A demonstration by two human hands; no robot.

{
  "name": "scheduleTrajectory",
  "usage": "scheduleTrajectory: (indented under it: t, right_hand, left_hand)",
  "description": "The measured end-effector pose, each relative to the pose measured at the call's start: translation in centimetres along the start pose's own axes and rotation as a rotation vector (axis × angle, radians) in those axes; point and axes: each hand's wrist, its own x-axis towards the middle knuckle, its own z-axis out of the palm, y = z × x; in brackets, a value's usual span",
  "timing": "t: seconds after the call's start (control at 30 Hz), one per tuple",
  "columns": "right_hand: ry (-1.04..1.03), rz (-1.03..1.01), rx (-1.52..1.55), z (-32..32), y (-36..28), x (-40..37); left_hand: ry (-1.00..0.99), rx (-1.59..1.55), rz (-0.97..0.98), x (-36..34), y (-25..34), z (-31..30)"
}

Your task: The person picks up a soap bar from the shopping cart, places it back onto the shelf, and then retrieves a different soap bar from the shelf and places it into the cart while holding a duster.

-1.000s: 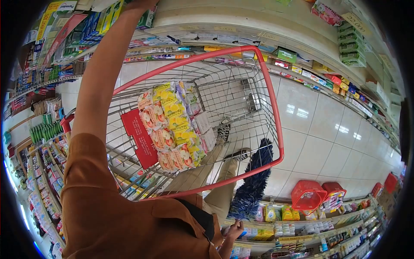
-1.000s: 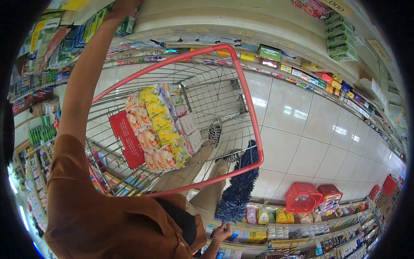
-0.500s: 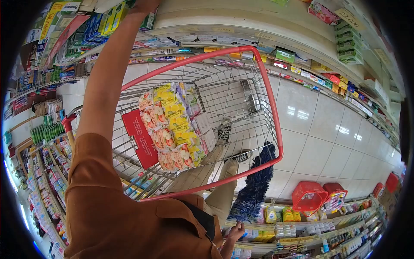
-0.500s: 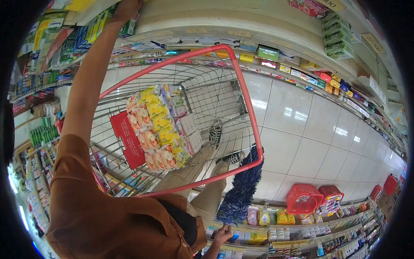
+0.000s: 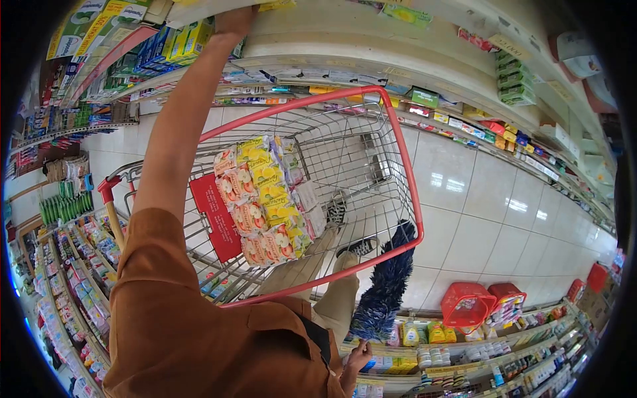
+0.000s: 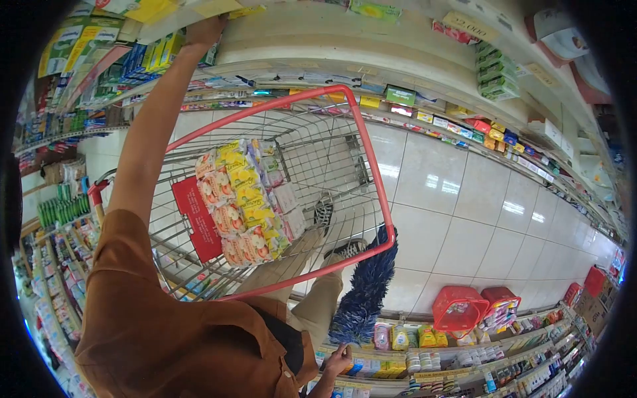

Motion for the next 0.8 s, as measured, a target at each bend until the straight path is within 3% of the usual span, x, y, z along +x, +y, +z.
scheduleTrajectory:
  t: [0.07, 0.1, 0.3, 0.4, 0.43, 0.53, 0.63, 0.73, 0.8]
  right_hand:
    - [0.035, -0.057, -0.019, 0.0, -0.1, 0.2]
    - [0.015, -0.038, 0.009, 0.0, -0.3, 0.4]
    - [0.008, -0.018, -0.012, -0.7, -1.0, 1.5]
    - [-0.024, -0.037, 0.061, -1.0, -0.8, 1.5]
    - [-0.023, -0.018, 0.065, -0.8, -2.2, 1.1]
    - [-0.019, -0.010, 0.058, -0.6, -2.7, 0.8]
    - [-0.017, 0.002, 0.046, -0.6, -2.2, 0.8]
    - [-0.018, 0.011, -0.023, -0.4, -2.3, 0.8]
    - [-0.024, 0.008, -0.070, -0.4, -2.5, 0.9]
  left_hand:
    - [0.010, 0.062, -0.101, -0.3, 0.2, 0.1]
    - [-0.147, -0.039, -0.169, -0.6, 0.0, 0.0]
    - [-0.115, -0.124, -0.103, -0.9, -0.2, 3.8]
    - [-0.156, -0.269, -0.104, 0.6, 0.4, -0.3]
    - [-0.009, -0.066, 0.074, 1.5, 0.4, -0.8]
    - [-0.801, -0.774, -0.636, 3.7, -0.1, -6.3]
    - [-0.484, -1.255, -0.765, 2.6, -1.4, -4.3]
    - [-0.492, -0.362, -0.265, 2.7, 0.0, -5.6]
    - [-0.348, -0.176, -0.102, 2.4, 0.0, -4.9]
